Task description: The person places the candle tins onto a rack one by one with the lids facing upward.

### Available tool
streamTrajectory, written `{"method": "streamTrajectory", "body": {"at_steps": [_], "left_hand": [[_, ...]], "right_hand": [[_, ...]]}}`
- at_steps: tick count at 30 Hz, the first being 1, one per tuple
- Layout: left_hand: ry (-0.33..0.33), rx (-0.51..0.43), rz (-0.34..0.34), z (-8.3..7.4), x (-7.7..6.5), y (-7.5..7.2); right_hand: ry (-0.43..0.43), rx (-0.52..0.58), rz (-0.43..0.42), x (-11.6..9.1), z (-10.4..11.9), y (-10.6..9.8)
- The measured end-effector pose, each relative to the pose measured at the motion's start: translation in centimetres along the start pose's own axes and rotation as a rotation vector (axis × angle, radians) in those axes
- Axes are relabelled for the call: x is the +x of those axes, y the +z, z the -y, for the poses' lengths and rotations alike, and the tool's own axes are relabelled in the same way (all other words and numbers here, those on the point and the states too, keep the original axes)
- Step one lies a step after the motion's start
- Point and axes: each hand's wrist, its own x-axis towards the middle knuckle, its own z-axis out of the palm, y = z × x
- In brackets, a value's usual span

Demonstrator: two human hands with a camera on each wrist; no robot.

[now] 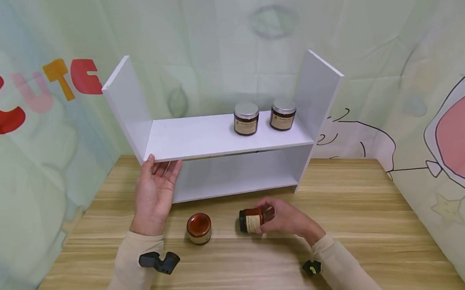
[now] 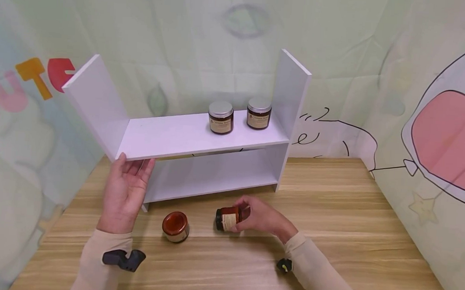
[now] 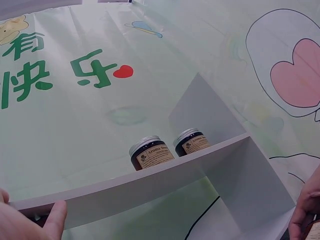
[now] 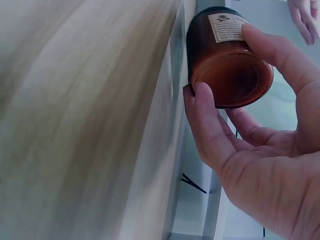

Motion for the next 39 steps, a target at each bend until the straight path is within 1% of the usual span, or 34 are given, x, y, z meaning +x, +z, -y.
{"method": "streamTrajectory", "body": {"at_steps": [5,9,17,20,25,32,39], "left_hand": [[-0.001,-0.006,-0.006,-0.02,0.01,0.04],[0.000,-0.005,-0.013,-0.04,-0.01,0.06],[-0.001,-0.014,-0.010,-0.02,-0.02,-0.03],[0.000,-0.013,-0.008,-0.02,-0.04,-0.04],[0.003,-0.005,-0.004,-0.01,-0.08,-0.02],[0.001,-0.013,-0.005,0.00,-0.03,0.03],[0.002,0.000,0.002,-0.02,-0.01,0.03]], "right_hand": [[-0.016,0.033,-0.007,-0.03,0.05,0.03],[-0.010,0.029,-0.015,-0.02,0.11,-0.01],[-0.034,0.023,0.017,0.07,-0.18,0.03],[-0.031,0.052,0.018,0.10,-0.12,0.03],[-0.013,0.123,0.004,0.08,0.27,0.15],[-0.040,0.170,-0.022,0.22,0.51,0.24],[-0.041,0.157,-0.041,0.28,0.47,0.05]]}}
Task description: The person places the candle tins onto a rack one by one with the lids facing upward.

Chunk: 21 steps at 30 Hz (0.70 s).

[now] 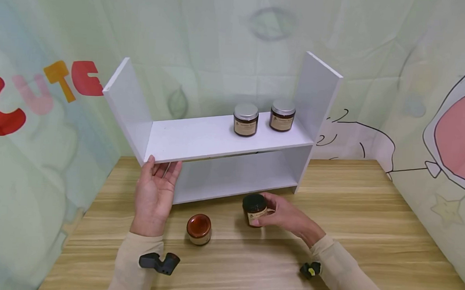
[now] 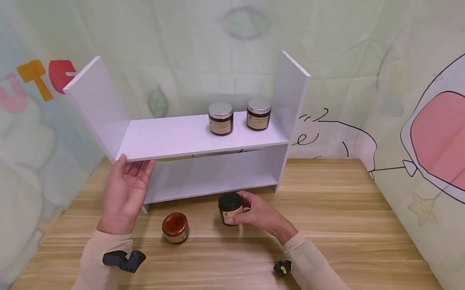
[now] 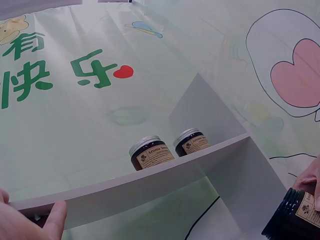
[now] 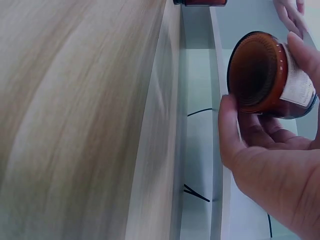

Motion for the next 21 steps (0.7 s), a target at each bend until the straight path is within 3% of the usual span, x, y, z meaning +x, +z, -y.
{"method": "streamTrajectory", "body": {"at_steps": [21], "left_hand": [[0.002,0.005,-0.011,0.00,-0.02,0.02]], "right_hand": [[-0.021,0.026,-0.041,-0.51,0.71,-0.12]]}}
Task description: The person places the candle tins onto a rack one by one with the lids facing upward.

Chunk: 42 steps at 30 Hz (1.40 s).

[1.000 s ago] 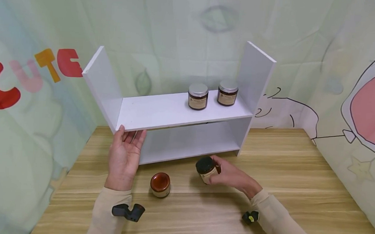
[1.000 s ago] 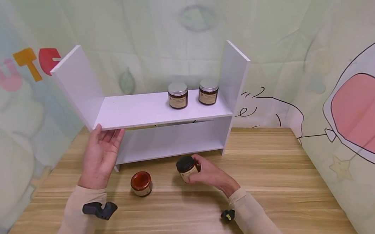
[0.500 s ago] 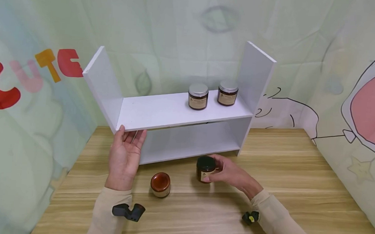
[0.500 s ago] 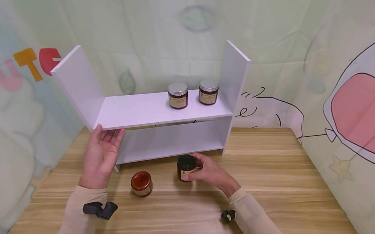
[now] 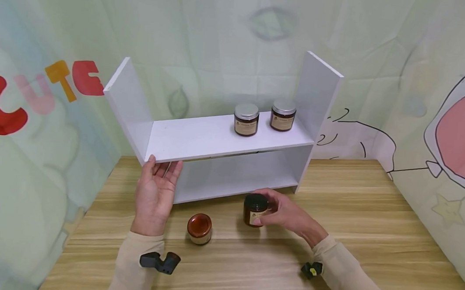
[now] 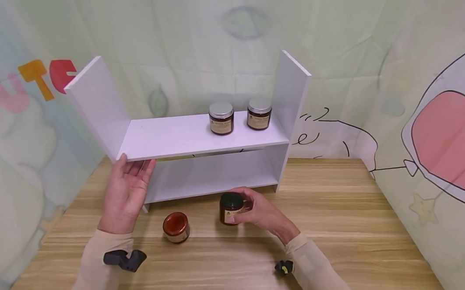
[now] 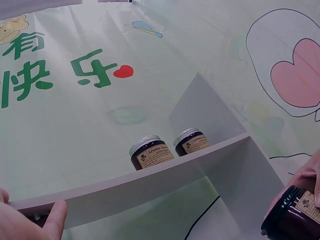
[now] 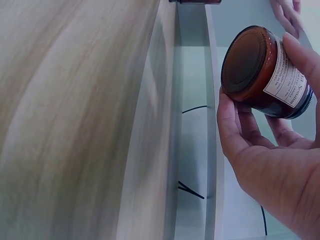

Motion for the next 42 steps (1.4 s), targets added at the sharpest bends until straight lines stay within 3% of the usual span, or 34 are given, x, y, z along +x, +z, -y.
{"method": "streamTrajectory", "body": {"at_steps": [16,42], "left_hand": [[0.001,0.002,0.011,0.0,0.1,0.1],[-0.001,-0.013,0.009,0.1,0.1,-0.1]], "right_hand": [[0.010,0.009,-0.044,-0.3,-0.2,-0.1],[-0.081,0.030,-0.039,-0.8,1.2,-0.3]]}}
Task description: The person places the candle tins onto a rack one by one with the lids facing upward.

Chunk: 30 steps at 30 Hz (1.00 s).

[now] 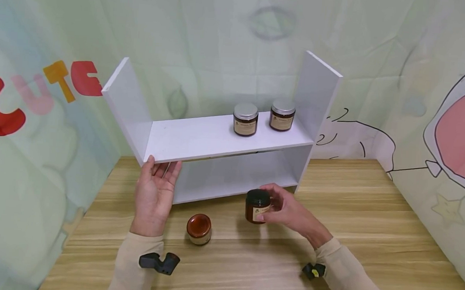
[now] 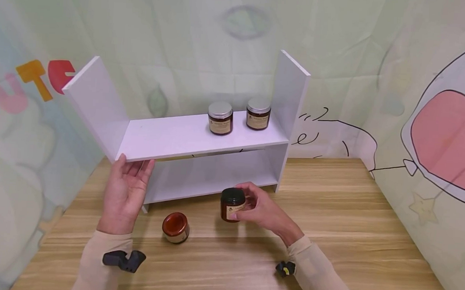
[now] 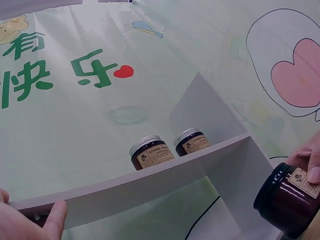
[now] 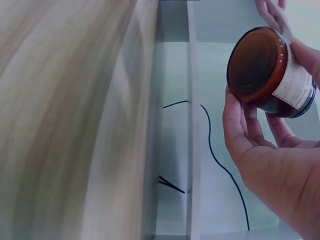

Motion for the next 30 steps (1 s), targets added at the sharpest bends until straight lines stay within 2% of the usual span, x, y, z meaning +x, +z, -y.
{"method": "streamTrajectory", "body": {"at_steps": [4,9,17,25,30], "left_hand": [[0.004,-0.013,0.003,-0.1,0.2,0.3],[0.006,0.023,0.019,-0.1,0.3,0.5],[-0.020,0.038,-0.017,-0.2,-0.3,0.0],[-0.028,0.009,-0.017,-0.2,-0.5,-0.1],[-0.017,0.014,-0.005,-0.2,-0.3,0.0]], "right_hand": [[-0.009,-0.015,0.001,0.2,0.6,-0.3],[-0.010,-0.014,-0.024,0.4,1.1,-0.6],[0.001,-0.009,-0.061,-0.2,1.4,-0.2],[-0.035,-0.020,-0.075,-0.2,2.2,-0.1],[-0.072,-0.066,-0.102,0.1,3.2,-0.3]]}}
